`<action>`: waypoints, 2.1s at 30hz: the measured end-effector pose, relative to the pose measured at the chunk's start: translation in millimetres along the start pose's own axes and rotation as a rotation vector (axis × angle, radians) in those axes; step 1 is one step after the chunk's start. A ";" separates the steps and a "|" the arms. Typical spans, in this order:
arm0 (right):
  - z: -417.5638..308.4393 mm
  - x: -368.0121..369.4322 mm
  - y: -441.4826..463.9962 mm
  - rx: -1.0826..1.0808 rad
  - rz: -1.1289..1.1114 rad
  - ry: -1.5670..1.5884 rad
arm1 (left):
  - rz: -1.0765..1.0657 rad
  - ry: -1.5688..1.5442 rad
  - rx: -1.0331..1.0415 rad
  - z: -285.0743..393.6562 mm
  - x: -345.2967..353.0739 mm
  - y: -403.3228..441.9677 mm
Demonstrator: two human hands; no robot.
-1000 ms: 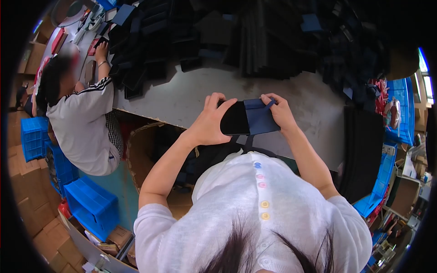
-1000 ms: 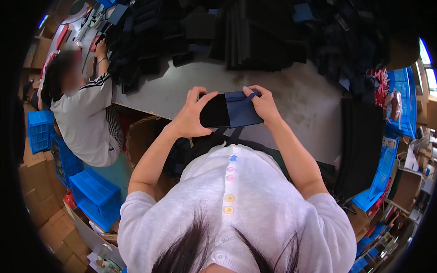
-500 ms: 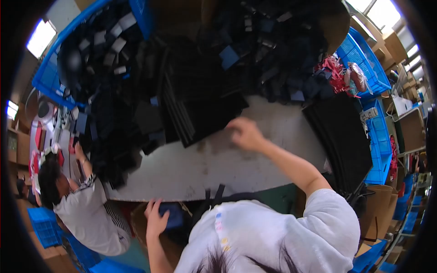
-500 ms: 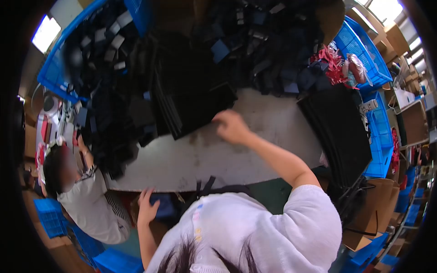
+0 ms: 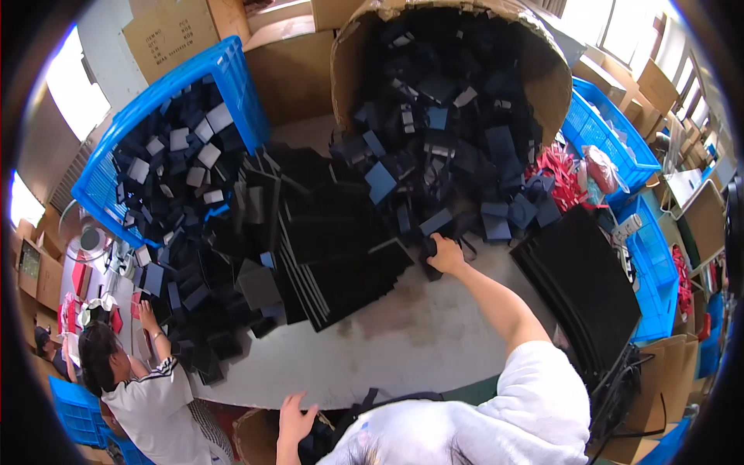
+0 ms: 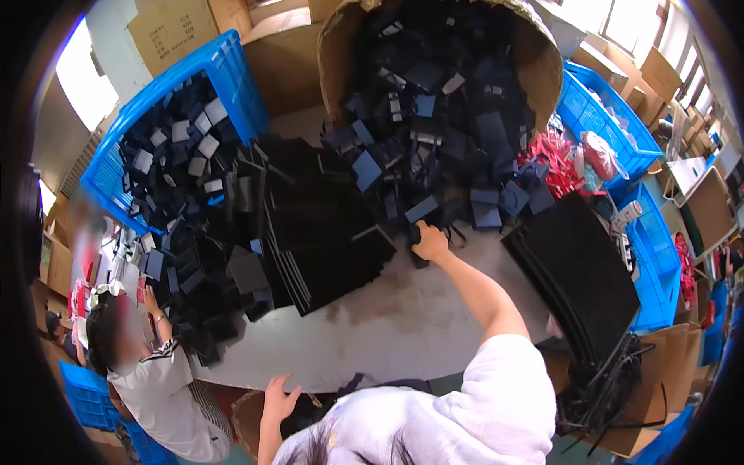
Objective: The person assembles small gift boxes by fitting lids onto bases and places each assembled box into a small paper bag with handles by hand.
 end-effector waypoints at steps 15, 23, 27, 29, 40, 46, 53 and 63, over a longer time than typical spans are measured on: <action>-165.1 33.0 -232.6 0.633 -0.740 1.580 | -0.344 -1.338 0.066 113.7 102.5 71.8; -239.3 31.3 -198.6 0.264 -0.830 1.192 | 0.191 -0.555 0.706 96.7 29.8 43.8; -298.4 11.1 -187.9 -0.210 -0.681 0.777 | 0.255 -0.435 0.604 82.5 22.6 35.6; -315.7 -0.4 -182.2 -0.330 -0.445 0.534 | 0.335 -0.464 0.562 64.0 27.4 39.1; -295.0 78.8 -222.5 0.328 -0.987 1.131 | 0.858 -0.618 0.714 45.5 10.4 31.1; -237.3 71.6 -187.2 0.549 -0.734 1.438 | 0.794 -0.466 0.485 -60.1 -48.8 30.3; -215.5 54.7 -189.7 0.633 -0.564 1.104 | 0.534 0.797 0.011 -214.7 -97.9 156.5; -219.3 8.3 -183.7 0.308 -0.354 0.892 | 0.264 -0.388 0.113 -61.2 -62.0 77.8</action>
Point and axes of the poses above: each hand's wrist, its own y-axis towards the middle knuckle, its own x-axis out of the palm, z = x × y, the point moved 7 cm from there along y, towards the middle knuckle, and after that the axes turned 5 degrees about z, right-handed, at the moved point
